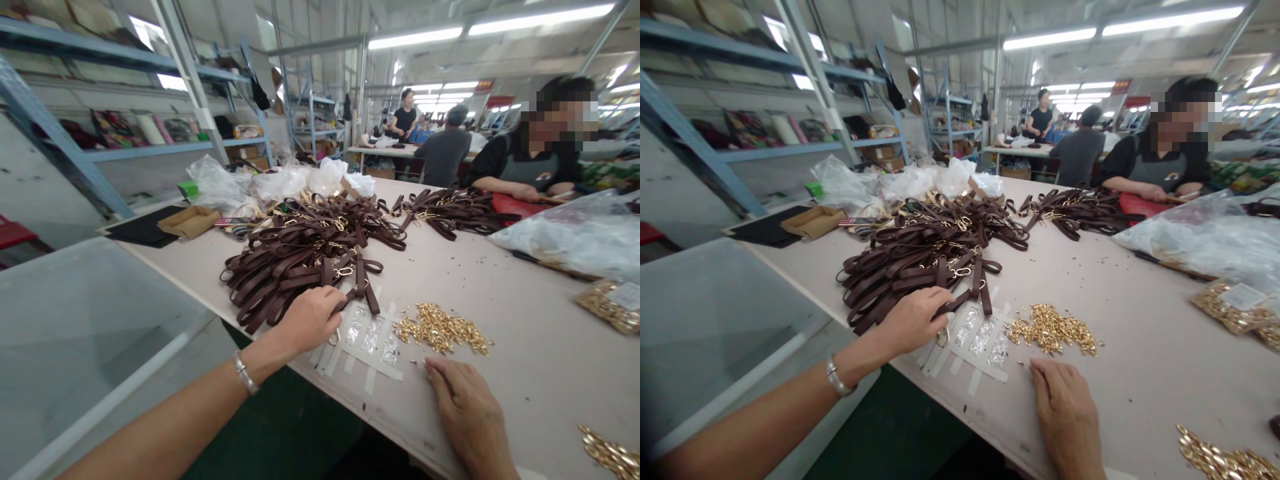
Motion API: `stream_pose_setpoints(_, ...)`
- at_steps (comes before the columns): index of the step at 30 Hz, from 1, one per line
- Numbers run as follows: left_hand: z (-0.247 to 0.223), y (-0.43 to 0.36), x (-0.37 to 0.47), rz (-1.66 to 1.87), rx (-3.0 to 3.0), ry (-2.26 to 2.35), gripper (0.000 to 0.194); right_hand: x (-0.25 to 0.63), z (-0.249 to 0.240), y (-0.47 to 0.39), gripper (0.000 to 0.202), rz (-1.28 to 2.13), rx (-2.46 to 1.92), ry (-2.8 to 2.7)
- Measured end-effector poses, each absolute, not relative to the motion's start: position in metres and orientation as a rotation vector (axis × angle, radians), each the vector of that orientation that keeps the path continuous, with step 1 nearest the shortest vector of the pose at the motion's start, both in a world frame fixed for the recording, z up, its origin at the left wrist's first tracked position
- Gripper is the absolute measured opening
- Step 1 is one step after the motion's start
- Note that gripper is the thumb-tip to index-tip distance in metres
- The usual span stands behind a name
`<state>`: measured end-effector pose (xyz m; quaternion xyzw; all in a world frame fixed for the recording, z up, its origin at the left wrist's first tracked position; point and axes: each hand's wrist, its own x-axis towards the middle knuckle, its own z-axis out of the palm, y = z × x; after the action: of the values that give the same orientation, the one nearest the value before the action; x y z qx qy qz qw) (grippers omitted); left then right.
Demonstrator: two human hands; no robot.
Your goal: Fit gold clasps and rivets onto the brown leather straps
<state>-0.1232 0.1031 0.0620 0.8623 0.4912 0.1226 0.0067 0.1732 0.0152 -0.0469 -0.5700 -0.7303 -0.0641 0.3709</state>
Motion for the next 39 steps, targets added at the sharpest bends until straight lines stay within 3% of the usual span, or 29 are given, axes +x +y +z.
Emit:
stream_pose_setpoints(7, 0.045, 0.15, -0.087, 0.305, 2.49, 1.704, 0.02, 0.173, -0.041, 0.007, 0.023, -0.032, -1.466, -1.718)
stream_pose_setpoints(12, 0.055, 0.171, -0.103, 0.456, 2.312, 1.656, 0.02, 0.172, -0.037, 0.005, 0.022, 0.009, -1.471, -1.625)
stream_pose_setpoints(18, 0.078, 0.19, -0.136, 0.986, 2.045, 1.544, 0.015, 0.175, -0.041, 0.008, 0.021, 0.062, -1.438, -1.641)
stream_pose_setpoints(23, 0.102, 0.181, -0.141, 1.526, 1.934, 1.392, 0.026, 0.179, -0.05, 0.012, 0.024, 0.039, -1.401, -1.678)
stream_pose_setpoints(27, 0.121, 0.181, -0.136, 1.741, 1.851, 1.241, 0.023, 0.186, -0.058, 0.012, 0.028, 0.026, -1.542, -1.654)
stream_pose_setpoints(39, 0.166, 0.212, -0.123, 1.761, 1.242, 0.959, 0.009, 0.181, -0.051, 0.012, 0.034, 0.097, -1.536, -1.592)
